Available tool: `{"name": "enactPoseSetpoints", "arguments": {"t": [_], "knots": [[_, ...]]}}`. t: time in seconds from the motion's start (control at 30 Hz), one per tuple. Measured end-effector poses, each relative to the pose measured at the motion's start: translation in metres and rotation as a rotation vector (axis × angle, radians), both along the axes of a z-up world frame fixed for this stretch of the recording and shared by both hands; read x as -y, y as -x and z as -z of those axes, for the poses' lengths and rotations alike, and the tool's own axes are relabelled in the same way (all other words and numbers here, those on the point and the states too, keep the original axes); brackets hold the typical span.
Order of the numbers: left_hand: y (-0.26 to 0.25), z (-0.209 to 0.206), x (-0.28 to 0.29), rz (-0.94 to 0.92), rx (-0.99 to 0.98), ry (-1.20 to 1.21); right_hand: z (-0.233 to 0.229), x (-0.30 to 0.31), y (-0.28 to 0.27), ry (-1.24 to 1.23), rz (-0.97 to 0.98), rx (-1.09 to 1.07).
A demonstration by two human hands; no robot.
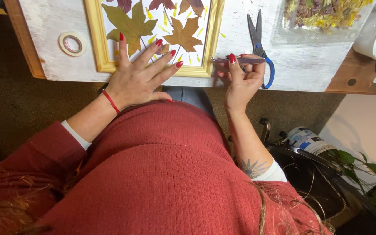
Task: Framing pressed autumn leaves in a wooden frame using tweezers and tape.
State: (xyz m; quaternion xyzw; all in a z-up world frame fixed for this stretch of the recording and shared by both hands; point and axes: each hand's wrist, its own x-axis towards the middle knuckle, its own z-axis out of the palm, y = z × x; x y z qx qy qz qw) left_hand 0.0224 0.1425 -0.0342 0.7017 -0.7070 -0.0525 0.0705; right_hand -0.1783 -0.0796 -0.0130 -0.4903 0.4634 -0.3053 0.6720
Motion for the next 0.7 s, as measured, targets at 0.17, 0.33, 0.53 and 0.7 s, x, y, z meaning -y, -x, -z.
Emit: {"name": "enactPoseSetpoints", "arguments": {"t": [0.17, 0.33, 0.53, 0.7], "knots": [[0.000, -0.009, 0.003, 0.003, -0.015, 0.003, -0.001, 0.005, -0.003, -0.010, 0.001, 0.013], [-0.001, -0.007, 0.002, 0.005, -0.031, 0.015, -0.002, 0.009, -0.005, -0.012, -0.014, 0.004], [0.000, -0.010, 0.006, -0.005, -0.053, -0.010, 0.000, 0.010, -0.006, -0.012, -0.020, -0.003], [-0.003, -0.019, 0.009, 0.020, -0.011, 0.029, -0.001, 0.010, -0.008, -0.020, -0.022, -0.003]]}}
